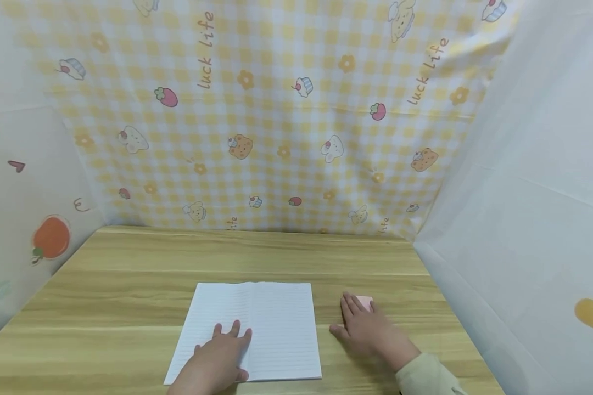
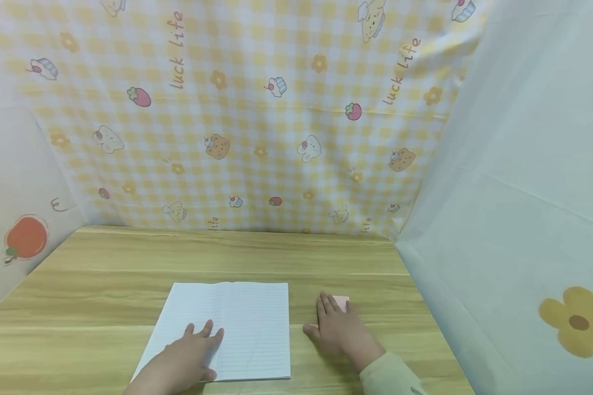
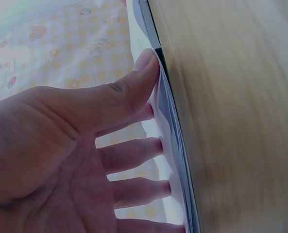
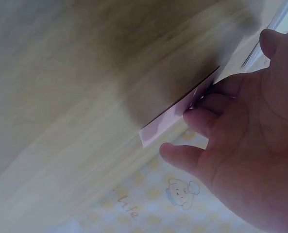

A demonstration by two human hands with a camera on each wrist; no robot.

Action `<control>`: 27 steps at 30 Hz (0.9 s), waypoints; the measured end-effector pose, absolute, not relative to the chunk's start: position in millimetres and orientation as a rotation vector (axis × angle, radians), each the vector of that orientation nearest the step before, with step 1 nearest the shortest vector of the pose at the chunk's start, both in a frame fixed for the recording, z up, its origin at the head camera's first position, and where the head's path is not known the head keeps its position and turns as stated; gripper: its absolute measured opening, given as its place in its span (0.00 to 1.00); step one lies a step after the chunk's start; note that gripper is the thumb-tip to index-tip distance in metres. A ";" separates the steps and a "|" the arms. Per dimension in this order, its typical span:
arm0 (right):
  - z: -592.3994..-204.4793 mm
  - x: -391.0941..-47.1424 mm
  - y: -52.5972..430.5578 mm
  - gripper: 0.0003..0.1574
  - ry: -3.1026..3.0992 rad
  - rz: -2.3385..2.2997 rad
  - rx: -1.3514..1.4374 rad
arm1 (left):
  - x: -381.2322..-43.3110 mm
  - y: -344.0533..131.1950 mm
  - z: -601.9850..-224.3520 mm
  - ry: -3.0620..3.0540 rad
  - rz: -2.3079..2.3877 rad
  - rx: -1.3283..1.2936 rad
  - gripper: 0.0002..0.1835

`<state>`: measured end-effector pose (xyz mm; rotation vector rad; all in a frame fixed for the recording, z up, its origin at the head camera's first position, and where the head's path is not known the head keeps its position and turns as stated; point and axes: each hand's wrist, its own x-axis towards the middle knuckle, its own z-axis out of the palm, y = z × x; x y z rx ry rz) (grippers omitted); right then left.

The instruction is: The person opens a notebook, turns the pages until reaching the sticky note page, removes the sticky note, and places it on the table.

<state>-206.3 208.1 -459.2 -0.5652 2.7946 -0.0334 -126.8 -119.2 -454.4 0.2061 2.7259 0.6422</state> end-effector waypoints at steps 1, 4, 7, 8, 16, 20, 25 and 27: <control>-459.9 -206.4 208.8 0.53 2.795 -0.040 -0.557 | -127.1 -119.3 -454.1 2.726 0.638 0.204 0.43; -460.2 -207.8 214.8 0.53 2.800 -0.052 -0.541 | -128.6 -118.7 -453.2 2.726 0.633 0.195 0.43; -460.8 -209.1 224.1 0.53 2.805 -0.066 -0.522 | -128.9 -118.1 -452.9 2.728 0.635 0.186 0.43; -461.2 -209.7 227.6 0.53 2.804 -0.078 -0.513 | -128.6 -118.1 -453.1 2.728 0.639 0.185 0.43; -465.2 -209.8 255.7 0.52 2.803 -0.119 -0.379 | -129.3 -116.5 -454.4 2.721 0.661 0.201 0.43; -462.6 -209.2 257.1 0.51 2.819 -0.110 -0.381 | -130.3 -116.5 -454.3 2.717 0.648 0.197 0.43; -450.7 -211.2 247.2 0.50 2.856 -0.107 -0.384 | -134.7 -119.1 -451.7 2.721 0.615 0.259 0.40; -444.5 -212.5 241.8 0.50 2.858 -0.111 -0.395 | -138.8 -121.1 -448.6 2.733 0.573 0.292 0.36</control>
